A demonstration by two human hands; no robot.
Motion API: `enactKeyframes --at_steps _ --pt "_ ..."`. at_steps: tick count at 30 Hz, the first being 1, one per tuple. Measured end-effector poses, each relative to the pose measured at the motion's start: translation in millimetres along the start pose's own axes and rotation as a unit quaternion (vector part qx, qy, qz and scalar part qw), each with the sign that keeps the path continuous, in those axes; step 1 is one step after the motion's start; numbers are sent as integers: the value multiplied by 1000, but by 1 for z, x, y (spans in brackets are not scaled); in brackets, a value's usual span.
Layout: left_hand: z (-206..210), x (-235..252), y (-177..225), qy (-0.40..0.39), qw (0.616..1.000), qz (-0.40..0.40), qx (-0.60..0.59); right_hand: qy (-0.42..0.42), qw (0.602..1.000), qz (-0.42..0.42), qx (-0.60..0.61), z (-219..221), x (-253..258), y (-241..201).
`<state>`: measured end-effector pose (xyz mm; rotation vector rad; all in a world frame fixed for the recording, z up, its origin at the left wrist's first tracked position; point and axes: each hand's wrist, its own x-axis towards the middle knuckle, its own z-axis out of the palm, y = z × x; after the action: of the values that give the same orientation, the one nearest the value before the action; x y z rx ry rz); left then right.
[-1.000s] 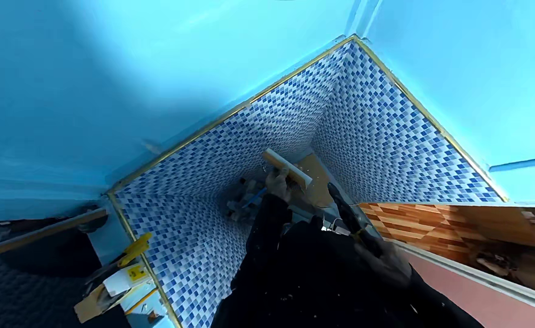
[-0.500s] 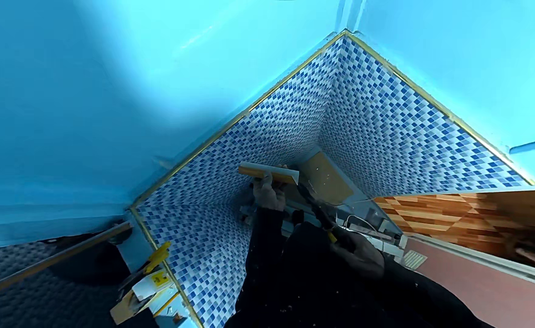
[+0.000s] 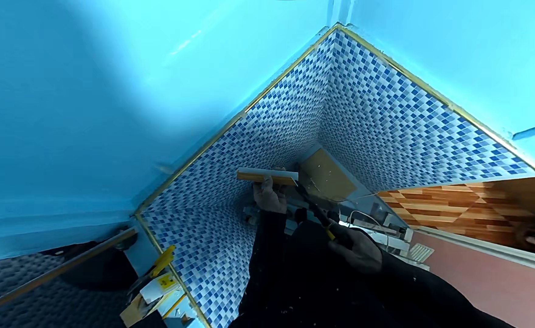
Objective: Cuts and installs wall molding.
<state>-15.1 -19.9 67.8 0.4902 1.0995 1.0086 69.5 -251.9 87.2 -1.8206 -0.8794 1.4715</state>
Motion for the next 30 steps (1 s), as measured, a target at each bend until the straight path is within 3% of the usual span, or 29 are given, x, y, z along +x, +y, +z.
enactKeyframes --at_steps 10,30 --pt "3 -3 0 37 999 -3 28 31 997 -4 -71 2 -3 0" --pt "6 -15 -5 75 994 -35 77 39 997 2 -65 8 3 2"
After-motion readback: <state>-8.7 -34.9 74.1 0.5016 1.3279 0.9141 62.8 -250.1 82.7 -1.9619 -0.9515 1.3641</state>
